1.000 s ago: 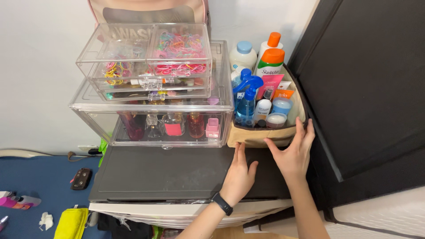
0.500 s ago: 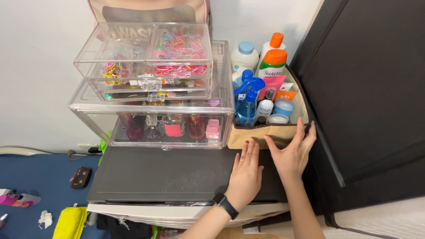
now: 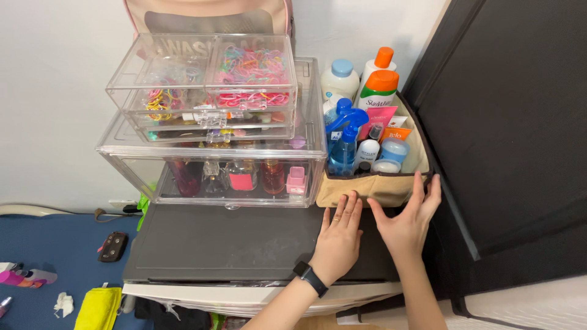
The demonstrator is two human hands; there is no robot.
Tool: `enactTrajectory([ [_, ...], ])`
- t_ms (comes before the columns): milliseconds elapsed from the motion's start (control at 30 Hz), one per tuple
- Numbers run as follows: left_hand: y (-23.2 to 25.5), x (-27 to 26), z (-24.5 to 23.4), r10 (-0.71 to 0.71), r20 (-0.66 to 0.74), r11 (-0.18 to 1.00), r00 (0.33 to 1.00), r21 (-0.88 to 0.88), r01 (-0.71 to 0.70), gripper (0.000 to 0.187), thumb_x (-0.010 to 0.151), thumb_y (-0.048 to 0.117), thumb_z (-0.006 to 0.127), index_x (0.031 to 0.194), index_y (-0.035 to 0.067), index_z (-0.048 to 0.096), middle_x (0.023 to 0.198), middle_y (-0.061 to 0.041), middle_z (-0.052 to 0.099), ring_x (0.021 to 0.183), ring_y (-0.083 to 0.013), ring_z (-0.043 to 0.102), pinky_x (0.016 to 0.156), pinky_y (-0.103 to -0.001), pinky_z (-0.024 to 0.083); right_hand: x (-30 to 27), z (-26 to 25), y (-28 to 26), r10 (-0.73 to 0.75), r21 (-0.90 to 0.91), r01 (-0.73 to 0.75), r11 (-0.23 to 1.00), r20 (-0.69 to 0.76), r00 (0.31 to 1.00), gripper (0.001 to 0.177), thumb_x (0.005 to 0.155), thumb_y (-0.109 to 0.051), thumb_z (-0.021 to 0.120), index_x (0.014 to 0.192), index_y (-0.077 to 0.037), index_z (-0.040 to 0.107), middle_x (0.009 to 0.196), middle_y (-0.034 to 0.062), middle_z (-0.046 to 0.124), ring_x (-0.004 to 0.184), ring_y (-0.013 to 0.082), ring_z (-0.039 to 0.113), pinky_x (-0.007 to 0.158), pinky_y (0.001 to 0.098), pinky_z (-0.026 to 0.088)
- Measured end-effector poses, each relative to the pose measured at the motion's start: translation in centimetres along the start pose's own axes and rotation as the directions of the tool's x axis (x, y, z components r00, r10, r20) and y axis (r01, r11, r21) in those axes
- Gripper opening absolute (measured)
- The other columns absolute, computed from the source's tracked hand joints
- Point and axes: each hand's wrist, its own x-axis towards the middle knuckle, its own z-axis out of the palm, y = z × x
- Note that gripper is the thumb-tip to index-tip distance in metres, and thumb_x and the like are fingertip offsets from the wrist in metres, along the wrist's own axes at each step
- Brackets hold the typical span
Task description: The person organizes personal items by placing hair ties and a hair bow into a clear plastic drawer unit, then packs a wash bag with toiletries and places it on top of the unit. They also place a small bottle into a side pouch and wipe the top of the storage unit with a tissue.
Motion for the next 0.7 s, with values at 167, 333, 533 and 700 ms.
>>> enactTrajectory([
  [167, 0.0, -0.8, -1.5, -0.037, 0.046, 0.981, 0.998, -0.189, 0.045, 0.058, 0.097, 0.008, 0.061, 0.151, -0.001, 0.045, 0.165, -0.018, 0.038, 0.152, -0.0342, 0.035, 0.116, -0.054, 0.037, -1.9, -1.0, -2.3, -0.009, 0.142, 0.016, 0.99, -0.053, 0.999, 0.092, 0.081, -0.021, 0.088, 0.154, 0.003, 0.038, 0.16, 0.0309, 0.025, 0.148, 0.0474, 0.035, 0.12, 0.0518, 0.04],
  [333, -1.9, -2.1, -2.6, 0.088, 0.081, 0.996, 0.993, 0.006, -0.089, 0.06, 0.088, 0.017, 0.063, 0.143, -0.002, 0.051, 0.16, -0.022, 0.039, 0.152, -0.0357, 0.033, 0.119, -0.054, 0.031, -6.6, -3.7, -8.9, -0.083, 0.303, 0.067, 0.951, 0.038, 0.996, 0.037, 0.081, -0.018, 0.08, 0.113, -0.009, 0.065, 0.12, 0.0091, 0.057, 0.12, 0.0304, 0.053, 0.103, 0.0421, 0.044],
  [533, -3.4, -4.4, -3.0, 0.015, 0.1, 0.881, 0.995, 0.469, -0.06, 0.055, 0.09, 0.021, 0.065, 0.141, 0.003, 0.056, 0.158, -0.021, 0.044, 0.153, -0.0352, 0.035, 0.12, -0.054, 0.031, -10.9, -3.9, -16.3, -0.321, 0.429, 0.166, 0.888, 0.319, 0.892, 0.046, 0.066, -0.04, 0.09, 0.102, -0.015, 0.074, 0.107, 0.0048, 0.058, 0.096, 0.0278, 0.054, 0.087, 0.0446, 0.038],
  [700, -4.4, -8.1, -6.2, -0.067, -0.003, 0.914, 0.998, 0.4, 0.063, 0.054, 0.088, 0.023, 0.07, 0.137, 0.002, 0.059, 0.155, -0.023, 0.044, 0.15, -0.0388, 0.035, 0.117, -0.058, 0.031, -13.3, -3.9, -19.3, -0.387, 0.542, 0.157, 0.826, 0.342, 0.856, 0.037, 0.068, -0.032, 0.085, 0.1, -0.018, 0.074, 0.11, 0.0034, 0.059, 0.101, 0.0254, 0.055, 0.091, 0.0443, 0.037],
])
